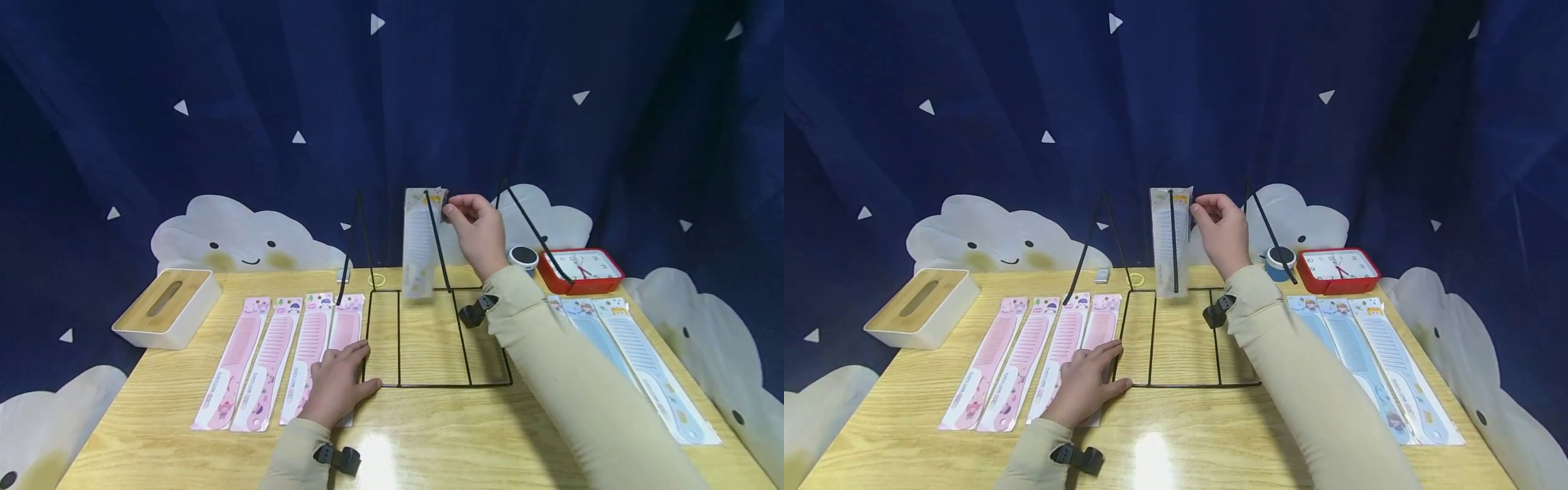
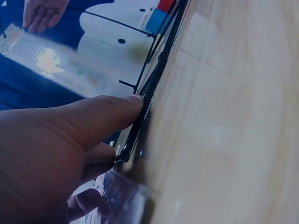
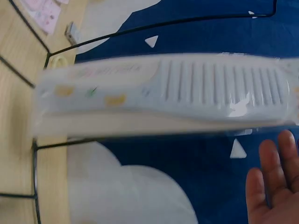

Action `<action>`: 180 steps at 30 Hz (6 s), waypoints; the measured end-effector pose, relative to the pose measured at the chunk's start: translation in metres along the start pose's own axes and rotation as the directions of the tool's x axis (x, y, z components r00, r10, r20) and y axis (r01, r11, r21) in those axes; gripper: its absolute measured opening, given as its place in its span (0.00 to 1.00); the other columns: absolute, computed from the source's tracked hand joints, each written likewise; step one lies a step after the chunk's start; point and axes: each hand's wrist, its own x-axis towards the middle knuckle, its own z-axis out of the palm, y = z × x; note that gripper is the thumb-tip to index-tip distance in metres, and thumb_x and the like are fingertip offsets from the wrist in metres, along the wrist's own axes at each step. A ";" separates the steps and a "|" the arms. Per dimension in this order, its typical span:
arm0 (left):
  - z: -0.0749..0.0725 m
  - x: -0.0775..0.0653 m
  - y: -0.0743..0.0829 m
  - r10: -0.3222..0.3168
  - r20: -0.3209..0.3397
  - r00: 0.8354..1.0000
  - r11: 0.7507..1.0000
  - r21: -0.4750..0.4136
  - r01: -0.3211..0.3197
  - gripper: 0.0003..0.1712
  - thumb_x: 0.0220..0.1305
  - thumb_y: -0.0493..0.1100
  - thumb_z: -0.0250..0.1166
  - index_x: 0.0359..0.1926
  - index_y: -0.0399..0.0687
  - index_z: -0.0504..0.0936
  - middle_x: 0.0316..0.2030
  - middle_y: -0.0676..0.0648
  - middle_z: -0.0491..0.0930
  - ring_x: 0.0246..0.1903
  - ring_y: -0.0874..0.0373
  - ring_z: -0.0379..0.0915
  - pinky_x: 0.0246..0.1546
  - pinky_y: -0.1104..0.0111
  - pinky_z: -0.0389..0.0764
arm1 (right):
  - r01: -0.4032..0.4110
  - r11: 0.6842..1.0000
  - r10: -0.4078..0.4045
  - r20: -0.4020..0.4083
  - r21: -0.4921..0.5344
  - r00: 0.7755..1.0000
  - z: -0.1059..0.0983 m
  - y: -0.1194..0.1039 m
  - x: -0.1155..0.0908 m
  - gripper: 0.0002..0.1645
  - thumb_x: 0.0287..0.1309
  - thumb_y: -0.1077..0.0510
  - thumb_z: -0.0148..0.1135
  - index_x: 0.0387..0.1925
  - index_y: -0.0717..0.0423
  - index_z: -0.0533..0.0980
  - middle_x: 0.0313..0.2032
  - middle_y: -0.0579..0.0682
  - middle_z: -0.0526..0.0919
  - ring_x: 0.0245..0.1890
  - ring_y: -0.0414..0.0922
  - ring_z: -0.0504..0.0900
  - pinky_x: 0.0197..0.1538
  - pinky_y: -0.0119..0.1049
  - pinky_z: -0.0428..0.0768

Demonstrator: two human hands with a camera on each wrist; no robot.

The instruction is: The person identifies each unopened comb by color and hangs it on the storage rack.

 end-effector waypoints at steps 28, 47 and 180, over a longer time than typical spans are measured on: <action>-0.001 0.000 0.002 0.015 -0.018 1.000 1.000 -0.003 -0.015 0.39 0.54 0.57 0.75 0.64 0.47 0.78 0.66 0.48 0.74 0.55 0.45 0.68 0.43 0.51 0.62 | -0.008 0.923 0.059 0.122 -0.384 0.991 -0.132 0.091 -0.035 0.19 0.68 0.47 0.63 0.47 0.60 0.82 0.41 0.55 0.85 0.39 0.38 0.77 0.41 0.31 0.71; 0.000 0.000 0.001 0.021 -0.017 1.000 1.000 0.001 -0.021 0.39 0.54 0.57 0.75 0.65 0.46 0.78 0.66 0.49 0.74 0.55 0.46 0.68 0.44 0.50 0.62 | -0.169 0.659 0.485 0.242 -0.733 0.841 -0.206 0.178 -0.030 0.32 0.60 0.50 0.67 0.56 0.70 0.72 0.45 0.67 0.78 0.44 0.60 0.74 0.48 0.53 0.73; -0.001 -0.002 0.000 0.000 0.001 1.000 1.000 -0.002 0.000 0.38 0.55 0.56 0.75 0.65 0.48 0.78 0.67 0.49 0.73 0.55 0.46 0.67 0.44 0.51 0.61 | 0.180 0.979 -0.152 0.247 -0.093 0.957 -0.038 -0.052 -0.064 0.09 0.67 0.61 0.63 0.46 0.60 0.78 0.36 0.53 0.79 0.31 0.46 0.77 0.34 0.30 0.78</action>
